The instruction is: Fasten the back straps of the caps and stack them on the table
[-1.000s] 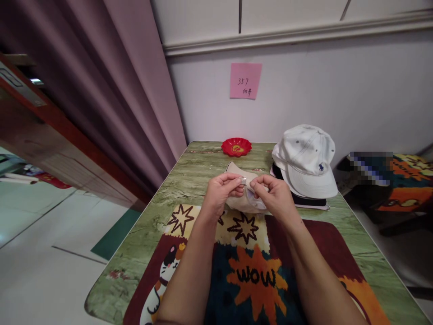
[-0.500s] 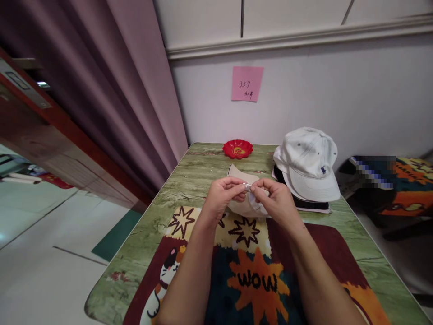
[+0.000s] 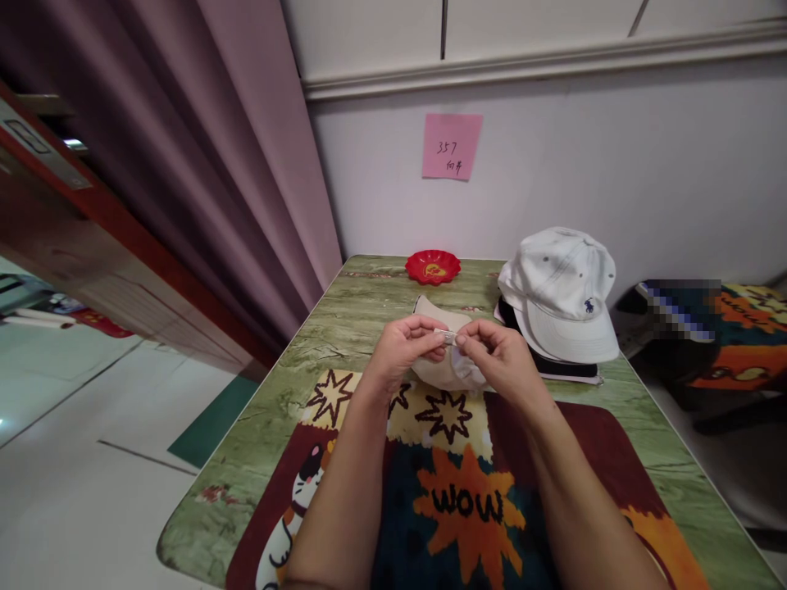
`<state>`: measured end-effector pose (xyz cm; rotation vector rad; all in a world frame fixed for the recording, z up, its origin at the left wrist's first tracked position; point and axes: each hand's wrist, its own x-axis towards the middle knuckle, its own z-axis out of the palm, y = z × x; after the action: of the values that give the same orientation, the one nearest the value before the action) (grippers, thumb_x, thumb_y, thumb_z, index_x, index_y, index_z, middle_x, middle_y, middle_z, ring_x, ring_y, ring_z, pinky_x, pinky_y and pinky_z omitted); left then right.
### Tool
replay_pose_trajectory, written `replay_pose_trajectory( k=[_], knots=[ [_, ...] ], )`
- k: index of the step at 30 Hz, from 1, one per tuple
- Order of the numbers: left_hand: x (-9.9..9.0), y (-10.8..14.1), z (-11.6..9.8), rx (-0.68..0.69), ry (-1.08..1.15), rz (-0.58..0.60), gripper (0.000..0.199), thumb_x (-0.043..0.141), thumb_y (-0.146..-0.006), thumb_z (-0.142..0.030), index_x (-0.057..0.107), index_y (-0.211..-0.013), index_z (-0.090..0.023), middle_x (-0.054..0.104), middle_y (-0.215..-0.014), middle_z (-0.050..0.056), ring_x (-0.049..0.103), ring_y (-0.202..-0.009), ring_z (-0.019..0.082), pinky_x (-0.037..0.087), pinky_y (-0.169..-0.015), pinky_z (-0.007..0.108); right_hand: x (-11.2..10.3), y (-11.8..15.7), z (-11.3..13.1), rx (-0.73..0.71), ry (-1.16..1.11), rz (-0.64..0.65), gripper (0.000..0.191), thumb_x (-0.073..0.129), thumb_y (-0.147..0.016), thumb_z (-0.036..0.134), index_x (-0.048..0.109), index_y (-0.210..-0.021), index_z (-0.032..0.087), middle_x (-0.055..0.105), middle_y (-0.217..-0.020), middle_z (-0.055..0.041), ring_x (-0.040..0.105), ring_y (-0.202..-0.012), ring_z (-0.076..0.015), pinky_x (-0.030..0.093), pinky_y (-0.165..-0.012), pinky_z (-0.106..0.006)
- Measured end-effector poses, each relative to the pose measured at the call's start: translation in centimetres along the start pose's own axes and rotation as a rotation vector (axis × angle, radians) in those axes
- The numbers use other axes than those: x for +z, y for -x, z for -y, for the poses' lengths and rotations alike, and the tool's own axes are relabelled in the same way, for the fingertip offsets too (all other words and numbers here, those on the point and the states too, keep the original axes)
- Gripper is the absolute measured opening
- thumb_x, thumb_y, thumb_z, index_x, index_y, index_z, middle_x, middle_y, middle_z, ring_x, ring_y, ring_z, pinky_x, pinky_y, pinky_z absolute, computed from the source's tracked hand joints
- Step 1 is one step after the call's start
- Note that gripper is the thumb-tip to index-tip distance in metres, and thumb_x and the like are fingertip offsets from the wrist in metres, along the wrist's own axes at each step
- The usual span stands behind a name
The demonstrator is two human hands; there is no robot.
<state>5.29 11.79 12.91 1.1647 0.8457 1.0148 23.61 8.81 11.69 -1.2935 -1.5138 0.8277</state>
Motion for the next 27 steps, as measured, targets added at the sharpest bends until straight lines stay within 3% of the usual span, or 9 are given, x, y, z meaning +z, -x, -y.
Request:
replay_pose_trajectory(
  k=[9,16,22,27],
  knots=[
    [-0.5,-0.1,-0.2,0.006,-0.015,-0.061,0.034,0.087,-0.066,-0.034,0.073,-0.088,-0.012,0.071,-0.068,0.003,0.066,-0.059,0.012,0.053,-0.061,0.022,-1.0,-0.1,0.1,0.056,-0.132,0.090,0.030,0.068,-0.083,0.049,0.068,-0.086,0.019,0.060,-0.067,-0.0012,0.049,-0.059,-0.0144,0.036,-0.054,-0.027],
    [0.0,-0.1,0.1,-0.013,-0.073,0.001,0.030,0.086,-0.069,-0.034,0.073,-0.087,-0.013,0.071,-0.070,0.003,0.065,-0.060,0.011,0.052,-0.061,0.021,-0.6,-0.1,0.2,0.021,-0.134,0.085,0.025,0.067,-0.084,0.044,0.068,-0.084,0.019,0.054,-0.064,0.0013,0.043,-0.058,-0.0130,0.034,-0.053,-0.026],
    [-0.1,-0.1,-0.1,-0.026,-0.070,-0.062,0.035,0.087,-0.065,-0.035,0.072,-0.087,-0.012,0.070,-0.065,0.003,0.065,-0.058,0.013,0.052,-0.060,0.022,-1.2,-0.2,0.1,0.048,-0.157,0.156,0.026,0.067,-0.086,0.045,0.066,-0.091,0.020,0.061,-0.072,-0.0010,0.052,-0.063,-0.0150,0.038,-0.055,-0.026],
    [-0.3,-0.2,-0.1,-0.006,-0.144,0.008,0.032,0.084,-0.070,-0.037,0.073,-0.088,-0.013,0.068,-0.066,0.003,0.062,-0.058,0.012,0.050,-0.061,0.024,-1.0,-0.2,-0.4,0.064,-0.158,0.155,0.025,0.068,-0.085,0.044,0.068,-0.089,0.020,0.060,-0.070,-0.0003,0.051,-0.061,-0.0145,0.038,-0.055,-0.026]
  ],
)
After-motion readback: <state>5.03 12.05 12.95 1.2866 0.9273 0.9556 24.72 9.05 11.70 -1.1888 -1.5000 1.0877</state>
